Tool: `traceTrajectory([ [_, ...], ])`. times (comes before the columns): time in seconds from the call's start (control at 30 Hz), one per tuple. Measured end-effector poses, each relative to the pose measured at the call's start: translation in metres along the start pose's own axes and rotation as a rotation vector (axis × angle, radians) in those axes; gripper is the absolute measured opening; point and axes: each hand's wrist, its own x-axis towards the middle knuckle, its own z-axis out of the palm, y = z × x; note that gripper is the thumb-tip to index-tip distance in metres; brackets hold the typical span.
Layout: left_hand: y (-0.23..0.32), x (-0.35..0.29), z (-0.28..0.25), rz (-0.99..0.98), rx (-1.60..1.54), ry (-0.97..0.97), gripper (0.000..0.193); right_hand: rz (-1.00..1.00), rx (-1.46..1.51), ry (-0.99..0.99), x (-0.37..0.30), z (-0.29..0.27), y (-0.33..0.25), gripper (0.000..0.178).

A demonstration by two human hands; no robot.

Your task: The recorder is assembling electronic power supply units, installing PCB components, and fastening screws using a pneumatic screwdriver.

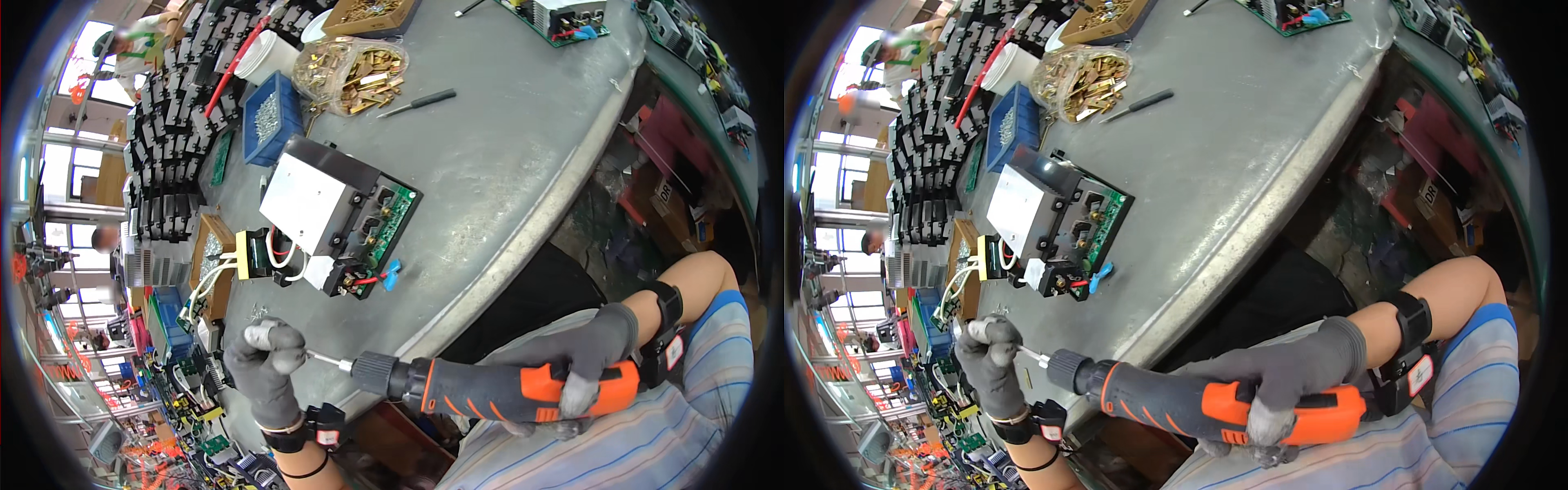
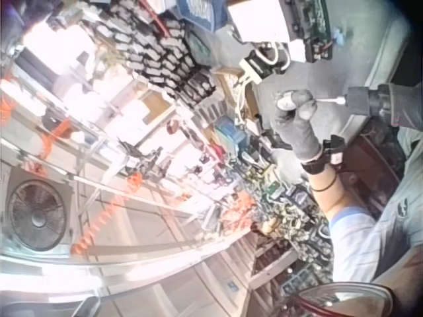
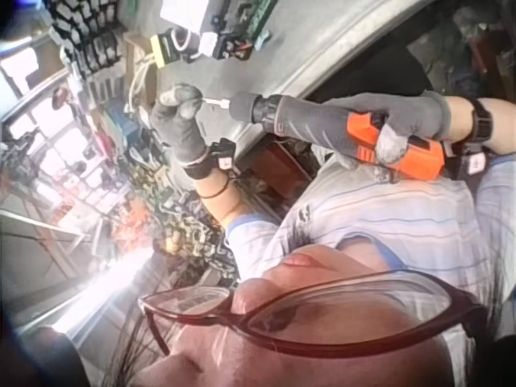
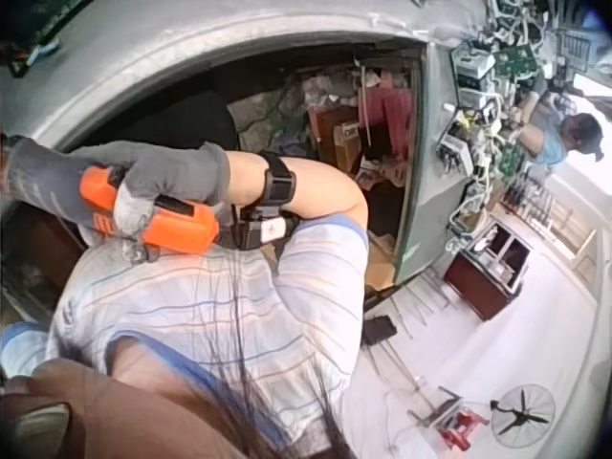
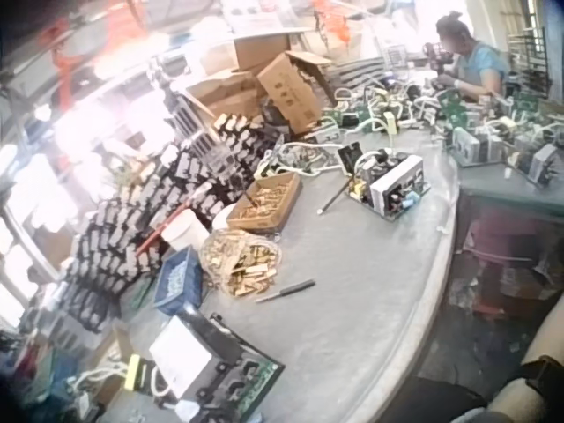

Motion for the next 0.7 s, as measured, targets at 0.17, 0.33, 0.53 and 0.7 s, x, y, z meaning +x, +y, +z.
traceTrajectory([
  [0.17, 0.022, 0.014, -0.007, -0.078, -0.085, -0.162, 0.027, -0.018, -0.466, 0.145, -0.005, 0.010, 0.007, 0.093],
  [0.33, 0.022, 0.023, 0.004, -0.348, -0.278, -0.350, 0.029, -0.249, -0.489, 0.152, -0.005, 0.008, 0.029, 0.094],
  [0.53, 0.016, 0.037, 0.025, 0.059, 0.341, -0.031, 0.112, -0.391, -0.083, 0.309, -0.026, 0.015, 0.036, 0.089],
  [0.7, 0.007, 0.071, 0.030, 0.343, 0.668, -0.162, 0.139, -0.341, -0.084, 0.390, -0.019, 0.009, 0.034, 0.085],
])
